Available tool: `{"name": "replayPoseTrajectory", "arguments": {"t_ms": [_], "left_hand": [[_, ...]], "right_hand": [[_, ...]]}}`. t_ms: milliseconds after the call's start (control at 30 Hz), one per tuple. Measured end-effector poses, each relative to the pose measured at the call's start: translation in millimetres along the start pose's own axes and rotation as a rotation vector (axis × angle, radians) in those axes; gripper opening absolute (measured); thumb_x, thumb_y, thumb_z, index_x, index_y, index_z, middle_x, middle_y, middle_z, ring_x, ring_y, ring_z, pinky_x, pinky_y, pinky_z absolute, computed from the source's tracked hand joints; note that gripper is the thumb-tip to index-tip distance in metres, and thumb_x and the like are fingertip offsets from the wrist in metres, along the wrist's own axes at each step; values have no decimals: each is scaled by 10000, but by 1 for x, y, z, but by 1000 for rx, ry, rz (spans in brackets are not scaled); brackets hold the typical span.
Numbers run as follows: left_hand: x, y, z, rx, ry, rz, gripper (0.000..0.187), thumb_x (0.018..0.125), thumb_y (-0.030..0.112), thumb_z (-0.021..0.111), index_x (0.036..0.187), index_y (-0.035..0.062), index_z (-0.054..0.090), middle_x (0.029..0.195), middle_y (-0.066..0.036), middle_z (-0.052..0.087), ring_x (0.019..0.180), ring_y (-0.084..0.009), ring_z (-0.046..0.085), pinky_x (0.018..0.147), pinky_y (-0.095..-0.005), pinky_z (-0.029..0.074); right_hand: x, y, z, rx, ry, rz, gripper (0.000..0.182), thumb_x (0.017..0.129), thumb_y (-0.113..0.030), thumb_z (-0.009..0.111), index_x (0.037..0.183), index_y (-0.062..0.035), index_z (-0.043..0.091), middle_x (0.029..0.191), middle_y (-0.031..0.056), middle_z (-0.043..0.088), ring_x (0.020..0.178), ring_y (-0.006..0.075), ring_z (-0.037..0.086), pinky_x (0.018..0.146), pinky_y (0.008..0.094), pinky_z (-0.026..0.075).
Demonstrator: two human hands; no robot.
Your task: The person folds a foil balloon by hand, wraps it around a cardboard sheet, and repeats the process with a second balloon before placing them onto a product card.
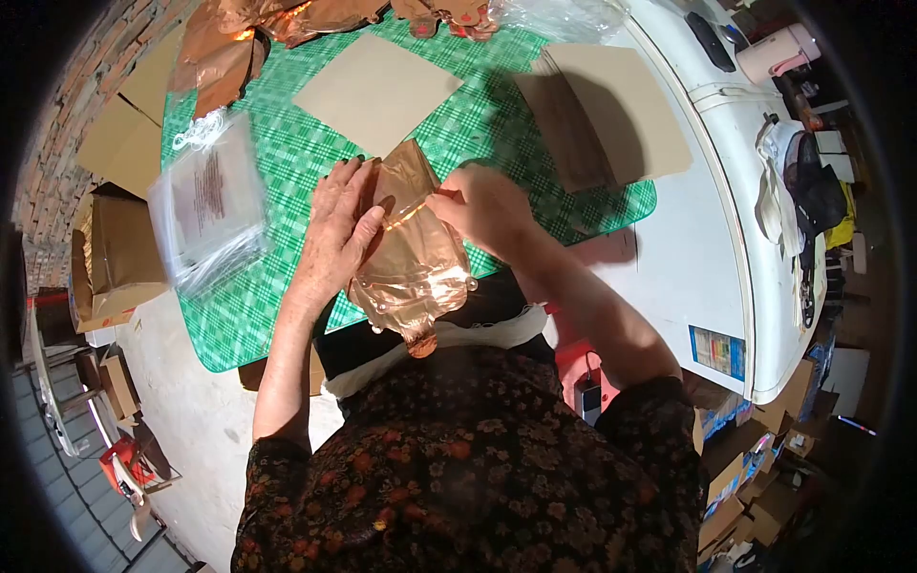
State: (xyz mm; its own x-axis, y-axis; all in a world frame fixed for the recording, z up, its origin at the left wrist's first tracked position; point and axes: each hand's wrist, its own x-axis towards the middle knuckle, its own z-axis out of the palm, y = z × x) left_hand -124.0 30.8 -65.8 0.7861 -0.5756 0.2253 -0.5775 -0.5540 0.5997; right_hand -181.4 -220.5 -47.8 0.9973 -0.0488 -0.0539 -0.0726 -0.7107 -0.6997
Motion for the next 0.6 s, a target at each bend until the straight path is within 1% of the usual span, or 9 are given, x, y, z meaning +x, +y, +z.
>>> {"name": "replayPoseTrajectory", "arguments": {"t_ms": [67, 167, 267, 367, 467, 567, 600], "left_hand": [[1, 0, 2, 9, 4, 3, 625, 1096, 339, 633, 1632, 63, 471, 1666, -262, 442, 1583, -460, 365, 1344, -584, 197], [1, -1, 5, 20, 13, 5, 615, 1103, 338, 614, 1633, 62, 467, 1674, -260, 433, 1591, -457, 352, 1344, -587, 194], [0, -3, 8, 59, 26, 31, 604, 1109, 334, 598, 1633, 63, 466, 1679, -254, 429, 1596, -454, 346, 1343, -583, 199], [0, -2, 5, 9, 17, 2, 583, 1110, 302, 594, 1626, 57, 473, 1678, -249, 432, 1599, -455, 338, 1345, -576, 192], [-1, 1, -3, -100, 40, -19, 539, 1109, 250, 596, 1599, 45, 505, 1651, -246, 471, 1581, -447, 379, 1328, -534, 266], [-1, -11, -11, -300, 110, -81, 478, 1114, 195, 583, 1561, 32, 545, 1603, -236, 530, 1519, -411, 481, 1275, -475, 375], [-1, -8, -18, -466, 132, -182, 441, 1121, 168, 565, 1539, 27, 567, 1559, -219, 577, 1439, -363, 570, 1208, -417, 448]], "right_hand": [[6, -3, -4, 35, -65, 58, 355, 940, -351, 792, 931, 3, 767, 834, 160, 741, 751, 322, 713, 706, 414, 533], [15, 0, -1, -50, -65, 4, 366, 930, -361, 797, 901, 2, 756, 806, 184, 742, 711, 328, 725, 673, 424, 543], [25, 4, -3, -82, -137, 24, 373, 930, -366, 792, 876, 0, 750, 803, 196, 735, 704, 328, 726, 671, 438, 546], [27, 5, -4, -80, -167, 58, 371, 941, -397, 741, 926, -28, 781, 845, 211, 745, 788, 405, 740, 718, 487, 564], [24, 2, -5, -48, -148, 56, 336, 939, -369, 745, 915, -34, 775, 844, 199, 747, 781, 394, 738, 712, 482, 563], [19, 2, -4, -15, -108, 3, 282, 947, -274, 771, 900, 2, 737, 799, 182, 705, 696, 324, 698, 663, 421, 536], [18, 4, -4, -63, -73, -94, 237, 954, -222, 753, 878, 1, 718, 793, 173, 680, 695, 318, 676, 667, 413, 530]]}}
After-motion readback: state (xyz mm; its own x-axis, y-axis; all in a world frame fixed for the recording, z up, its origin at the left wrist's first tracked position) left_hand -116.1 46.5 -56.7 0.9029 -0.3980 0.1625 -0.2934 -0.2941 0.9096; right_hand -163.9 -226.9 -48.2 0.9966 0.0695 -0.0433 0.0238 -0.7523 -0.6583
